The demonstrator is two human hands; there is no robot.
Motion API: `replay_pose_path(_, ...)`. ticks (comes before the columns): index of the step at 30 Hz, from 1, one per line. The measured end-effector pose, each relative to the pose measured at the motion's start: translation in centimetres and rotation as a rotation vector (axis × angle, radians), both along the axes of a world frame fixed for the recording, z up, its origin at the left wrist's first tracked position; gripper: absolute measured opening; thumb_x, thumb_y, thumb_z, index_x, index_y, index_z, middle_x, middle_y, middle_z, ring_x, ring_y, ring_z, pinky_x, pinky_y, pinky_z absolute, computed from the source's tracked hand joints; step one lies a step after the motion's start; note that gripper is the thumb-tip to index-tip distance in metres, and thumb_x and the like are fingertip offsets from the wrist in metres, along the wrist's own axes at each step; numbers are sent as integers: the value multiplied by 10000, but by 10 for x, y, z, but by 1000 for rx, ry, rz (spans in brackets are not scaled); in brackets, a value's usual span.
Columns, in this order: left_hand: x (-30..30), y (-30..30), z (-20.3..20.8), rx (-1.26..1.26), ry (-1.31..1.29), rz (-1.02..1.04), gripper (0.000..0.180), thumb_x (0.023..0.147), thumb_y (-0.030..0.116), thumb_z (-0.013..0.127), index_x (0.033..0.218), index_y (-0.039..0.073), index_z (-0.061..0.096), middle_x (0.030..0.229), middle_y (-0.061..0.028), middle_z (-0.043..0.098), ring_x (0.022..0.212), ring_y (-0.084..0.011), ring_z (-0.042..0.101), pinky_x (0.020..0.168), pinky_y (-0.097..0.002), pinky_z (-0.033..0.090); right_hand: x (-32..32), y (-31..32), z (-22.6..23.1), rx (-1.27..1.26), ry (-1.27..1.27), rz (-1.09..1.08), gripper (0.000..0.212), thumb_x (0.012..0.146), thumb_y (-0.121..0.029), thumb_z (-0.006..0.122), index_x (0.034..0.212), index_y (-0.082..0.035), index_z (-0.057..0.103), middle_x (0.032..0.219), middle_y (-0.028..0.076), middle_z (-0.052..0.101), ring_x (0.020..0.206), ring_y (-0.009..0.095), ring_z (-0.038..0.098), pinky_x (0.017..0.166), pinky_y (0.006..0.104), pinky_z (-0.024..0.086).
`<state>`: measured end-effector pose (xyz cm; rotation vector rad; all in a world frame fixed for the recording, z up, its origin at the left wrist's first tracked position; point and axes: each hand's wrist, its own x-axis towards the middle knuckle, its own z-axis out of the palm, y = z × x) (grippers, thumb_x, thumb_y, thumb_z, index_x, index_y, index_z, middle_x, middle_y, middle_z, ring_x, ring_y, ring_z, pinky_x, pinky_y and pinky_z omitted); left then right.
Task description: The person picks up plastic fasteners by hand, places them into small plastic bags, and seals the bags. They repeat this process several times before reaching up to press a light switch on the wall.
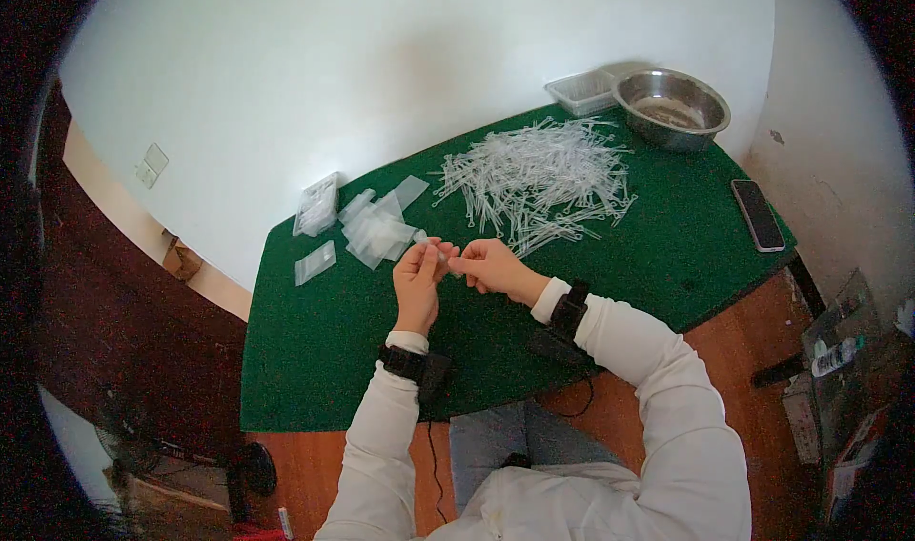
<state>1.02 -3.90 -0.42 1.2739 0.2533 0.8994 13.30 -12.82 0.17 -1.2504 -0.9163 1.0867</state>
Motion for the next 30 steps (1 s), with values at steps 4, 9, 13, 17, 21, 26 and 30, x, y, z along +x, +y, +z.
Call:
replay_pose_path(4,-1,-2,3,-33,62,18,212,878,153,501,988,-20,555,891,-94,613,829,-157,592,736,-291,488,7,4,-4,228,-121,-112,187,783,-185,622,802,-13,551,668,29,576,539,70,527,443,198,401)
replay_pose_path(9,0,-5,4,37,209,-108,211,874,128,501,989,-33,573,870,-82,621,756,-131,597,693,-243,477,7,6,-7,406,-60,-184,144,783,-137,612,825,-9,561,702,26,595,572,58,543,475,192,421)
replay_pose_path(13,-2,-4,3,130,315,-196,198,869,114,503,978,-27,587,850,-68,625,742,-114,593,692,-228,465,3,-1,3,312,-3,-79,161,759,-109,633,829,21,568,702,49,595,565,77,547,488,207,437)
replay_pose_path(17,-3,-4,3,172,334,-250,186,863,104,507,970,-21,595,844,-63,626,750,-106,589,696,-221,457,7,-1,1,290,-50,-86,151,747,-104,646,794,22,577,691,55,590,547,77,542,482,204,436)
replay_pose_path(21,-4,-3,3,152,356,-293,184,858,96,513,977,-21,592,853,-65,626,768,-112,590,704,-227,459,8,-3,2,254,-234,-136,162,743,-123,654,776,19,585,666,40,585,565,75,541,495,211,433)
replay_pose_path(26,-3,4,-5,8,304,-189,223,851,116,535,1021,-25,564,904,-79,614,833,-143,590,724,-257,478,35,4,-5,282,-380,-135,157,727,-148,657,751,-2,604,643,35,584,580,92,543,520,235,431)
replay_pose_path(30,-5,19,-12,-120,168,-10,261,848,135,549,1055,-25,538,940,-89,601,861,-172,592,738,-280,492,86,-6,-4,141,-901,-455,121,680,-167,645,715,-52,628,659,62,595,609,180,571,557,298,443)
